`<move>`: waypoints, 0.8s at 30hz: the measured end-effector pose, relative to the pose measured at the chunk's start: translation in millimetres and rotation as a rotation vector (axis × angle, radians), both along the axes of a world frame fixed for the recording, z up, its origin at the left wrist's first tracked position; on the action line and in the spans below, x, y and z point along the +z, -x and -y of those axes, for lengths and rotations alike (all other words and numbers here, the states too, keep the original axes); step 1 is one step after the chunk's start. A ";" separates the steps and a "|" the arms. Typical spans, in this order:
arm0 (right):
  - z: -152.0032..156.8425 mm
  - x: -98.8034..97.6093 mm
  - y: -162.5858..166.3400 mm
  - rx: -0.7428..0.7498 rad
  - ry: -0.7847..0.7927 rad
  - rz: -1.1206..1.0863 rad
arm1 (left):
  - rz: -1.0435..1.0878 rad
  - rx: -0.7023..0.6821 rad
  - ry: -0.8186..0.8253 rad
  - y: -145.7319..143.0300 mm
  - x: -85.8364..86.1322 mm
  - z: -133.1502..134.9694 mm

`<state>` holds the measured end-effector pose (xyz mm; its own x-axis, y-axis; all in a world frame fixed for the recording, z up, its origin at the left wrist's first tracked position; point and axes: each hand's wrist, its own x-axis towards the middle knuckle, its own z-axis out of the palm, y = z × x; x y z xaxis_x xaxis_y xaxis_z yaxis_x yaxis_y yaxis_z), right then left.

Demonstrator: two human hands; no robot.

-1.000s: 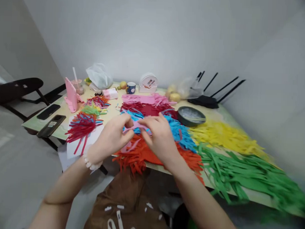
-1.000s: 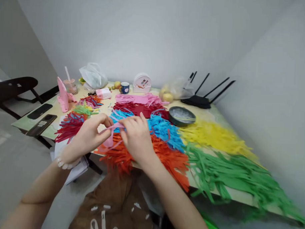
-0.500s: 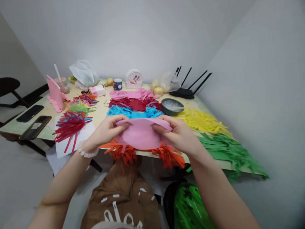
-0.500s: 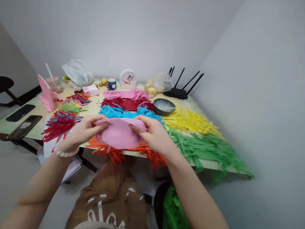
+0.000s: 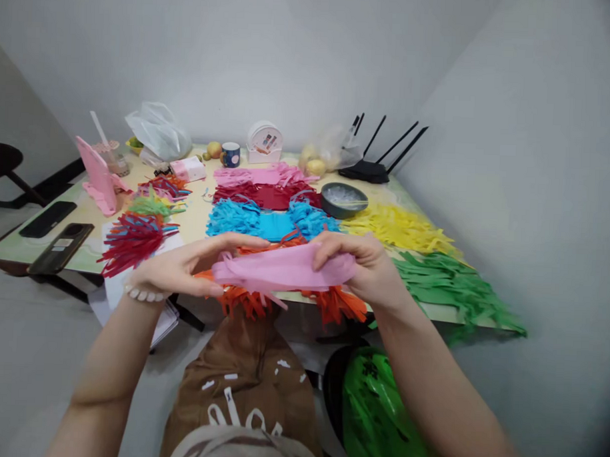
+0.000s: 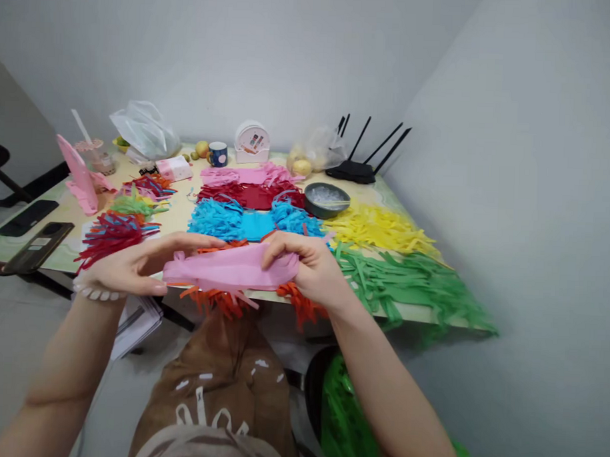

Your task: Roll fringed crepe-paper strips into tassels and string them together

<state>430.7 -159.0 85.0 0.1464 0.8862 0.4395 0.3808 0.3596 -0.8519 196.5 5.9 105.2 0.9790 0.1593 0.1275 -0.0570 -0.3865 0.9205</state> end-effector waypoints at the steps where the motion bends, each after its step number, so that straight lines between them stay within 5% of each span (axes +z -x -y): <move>1: 0.5 3.6 0.6 0.014 -0.008 0.057 | -0.021 -0.013 0.056 -2.8 0.5 -1.3; 10: 4.7 19.4 -9.4 0.154 -0.038 0.379 | -0.221 0.092 -0.133 -37.0 -8.5 4.5; 16: 5.3 32.5 -31.9 0.291 0.257 0.484 | -0.179 0.226 -0.308 -37.0 -4.6 6.5; 24: -16.5 32.8 -5.8 -0.009 0.404 0.750 | -0.167 0.262 -0.471 -43.7 -3.2 9.8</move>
<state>436.5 -142.5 117.8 -0.0494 0.9961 0.0728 0.8972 0.0763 -0.4351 240.1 -3.9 102.0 0.9274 0.3630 0.0904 0.2277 -0.7396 0.6334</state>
